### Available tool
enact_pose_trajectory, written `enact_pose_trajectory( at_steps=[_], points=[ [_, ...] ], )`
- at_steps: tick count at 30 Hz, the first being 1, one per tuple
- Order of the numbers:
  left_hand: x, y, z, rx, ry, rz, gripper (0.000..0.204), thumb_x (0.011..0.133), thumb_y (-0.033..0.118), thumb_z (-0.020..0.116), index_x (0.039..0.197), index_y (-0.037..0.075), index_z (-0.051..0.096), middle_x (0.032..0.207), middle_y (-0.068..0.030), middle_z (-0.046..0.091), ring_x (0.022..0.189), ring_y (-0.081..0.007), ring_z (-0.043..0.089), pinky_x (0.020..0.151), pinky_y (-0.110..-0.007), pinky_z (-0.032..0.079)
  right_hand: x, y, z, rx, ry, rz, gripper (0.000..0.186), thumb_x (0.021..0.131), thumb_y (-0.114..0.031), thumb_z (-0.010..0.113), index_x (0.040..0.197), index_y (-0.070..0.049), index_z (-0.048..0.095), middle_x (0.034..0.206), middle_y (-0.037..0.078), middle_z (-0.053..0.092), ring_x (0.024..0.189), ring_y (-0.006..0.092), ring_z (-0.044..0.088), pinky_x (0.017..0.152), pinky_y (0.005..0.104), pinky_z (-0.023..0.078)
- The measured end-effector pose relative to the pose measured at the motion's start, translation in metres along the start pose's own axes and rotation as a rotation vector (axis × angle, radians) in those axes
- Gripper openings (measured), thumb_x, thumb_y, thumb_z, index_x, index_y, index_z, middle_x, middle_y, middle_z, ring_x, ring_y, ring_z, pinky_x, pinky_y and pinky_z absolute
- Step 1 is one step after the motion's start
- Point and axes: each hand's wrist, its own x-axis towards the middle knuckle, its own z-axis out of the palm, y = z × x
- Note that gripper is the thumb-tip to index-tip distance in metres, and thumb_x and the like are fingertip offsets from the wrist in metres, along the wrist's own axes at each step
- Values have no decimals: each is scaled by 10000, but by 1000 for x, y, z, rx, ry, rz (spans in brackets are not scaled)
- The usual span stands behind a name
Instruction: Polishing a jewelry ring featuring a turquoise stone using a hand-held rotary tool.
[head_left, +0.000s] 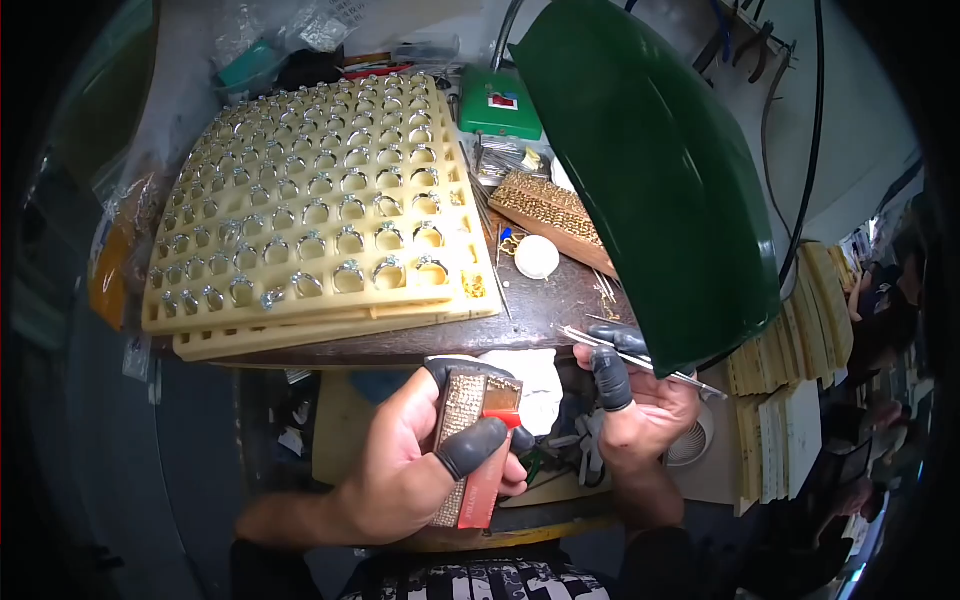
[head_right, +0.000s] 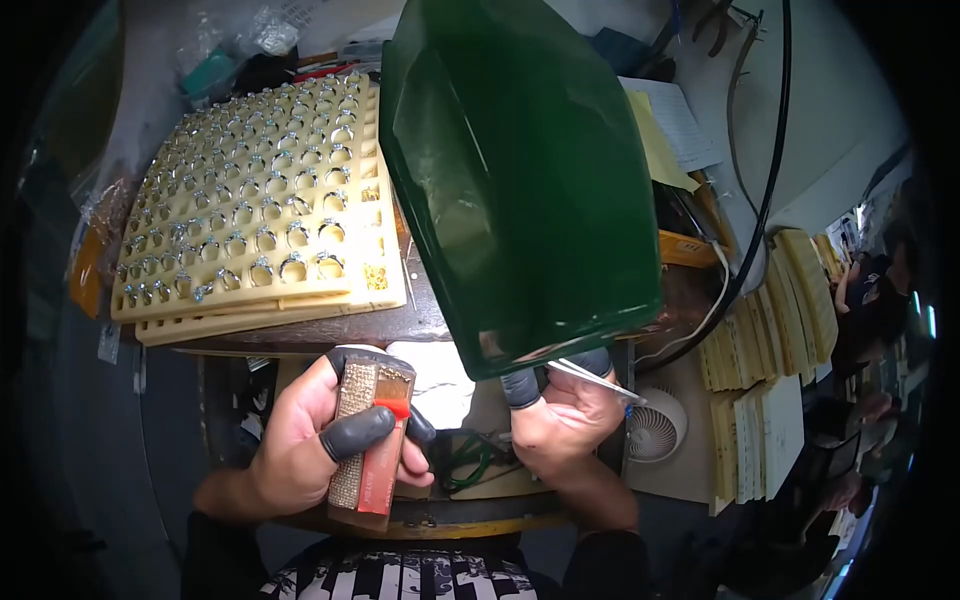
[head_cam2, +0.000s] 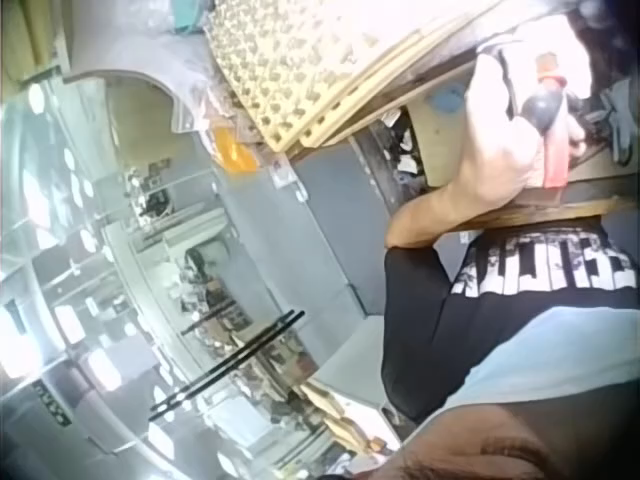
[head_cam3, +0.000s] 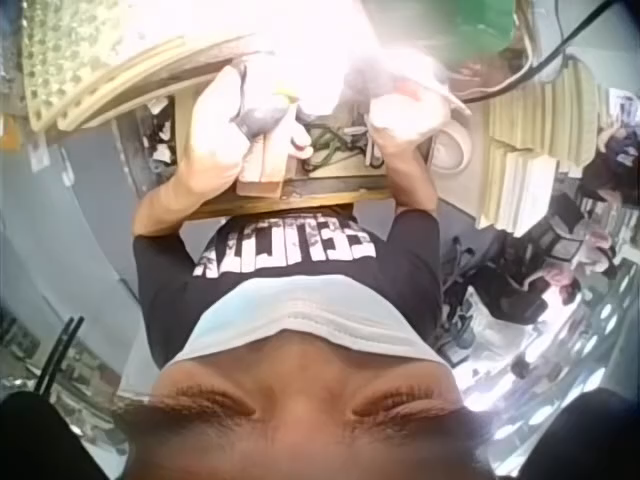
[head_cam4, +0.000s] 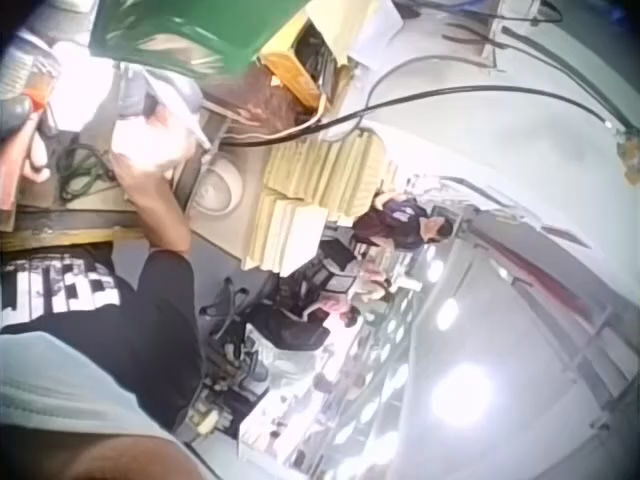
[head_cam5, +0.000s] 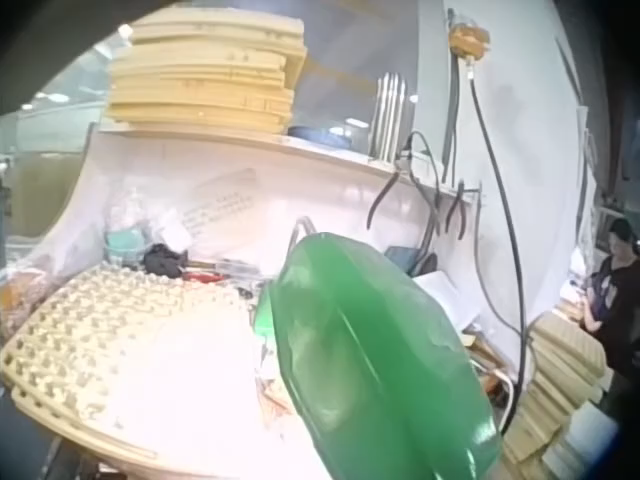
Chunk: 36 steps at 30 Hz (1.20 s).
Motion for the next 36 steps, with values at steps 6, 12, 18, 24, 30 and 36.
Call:
enact_pose_trajectory(
  at_steps=[6, 12, 18, 24, 30, 36],
  points=[
    [0, -1, -2, 5, 4, -15, 315, 1020, 112, 566, 1261, -36, 427, 1011, -117, 637, 850, -158, 691, 773, -338, 604, -1, 3, -1, 4, -17, -13, 336, 886, 56, 683, 1192, 71, 544, 997, 208, 707, 837, 268, 740, 782, 370, 630],
    [1, -1, -3, 6, 8, -24, 319, 1021, 126, 570, 1257, -37, 428, 997, -115, 640, 850, -155, 691, 772, -328, 599, 3, 0, 3, -5, -29, 5, 334, 895, 52, 683, 1201, 75, 550, 1003, 203, 707, 841, 262, 739, 771, 357, 629],
    [-1, -2, -3, -7, 8, -30, 320, 1022, 126, 568, 1263, -32, 430, 995, -113, 641, 848, -150, 688, 776, -325, 596, 4, -1, 0, -89, -77, -8, 297, 896, 43, 687, 1164, 84, 568, 1011, 208, 708, 843, 258, 737, 772, 359, 631],
    [0, 1, -1, 8, 21, -35, 311, 1021, 121, 564, 1259, -32, 434, 992, -109, 640, 843, -147, 686, 773, -321, 593, 3, 2, 1, -36, -23, -10, 277, 891, 26, 699, 1132, 95, 581, 1008, 212, 708, 847, 271, 737, 783, 384, 636],
    [0, -1, -5, 45, -27, -38, 454, 1000, 167, 602, 1338, -44, 385, 1077, -184, 636, 928, -245, 715, 845, -443, 620, 2, 1, -4, -87, -44, -14, 282, 893, 27, 698, 1142, 91, 582, 1012, 211, 704, 838, 268, 736, 782, 383, 639],
    [2, -2, -7, 44, -43, -16, 417, 1011, 137, 578, 1339, -39, 391, 1067, -165, 633, 913, -233, 712, 809, -431, 625, 4, -36, -12, -170, -413, -155, 324, 761, 96, 748, 1042, -59, 708, 1115, 167, 727, 910, 280, 745, 743, 355, 627]
  ],
)
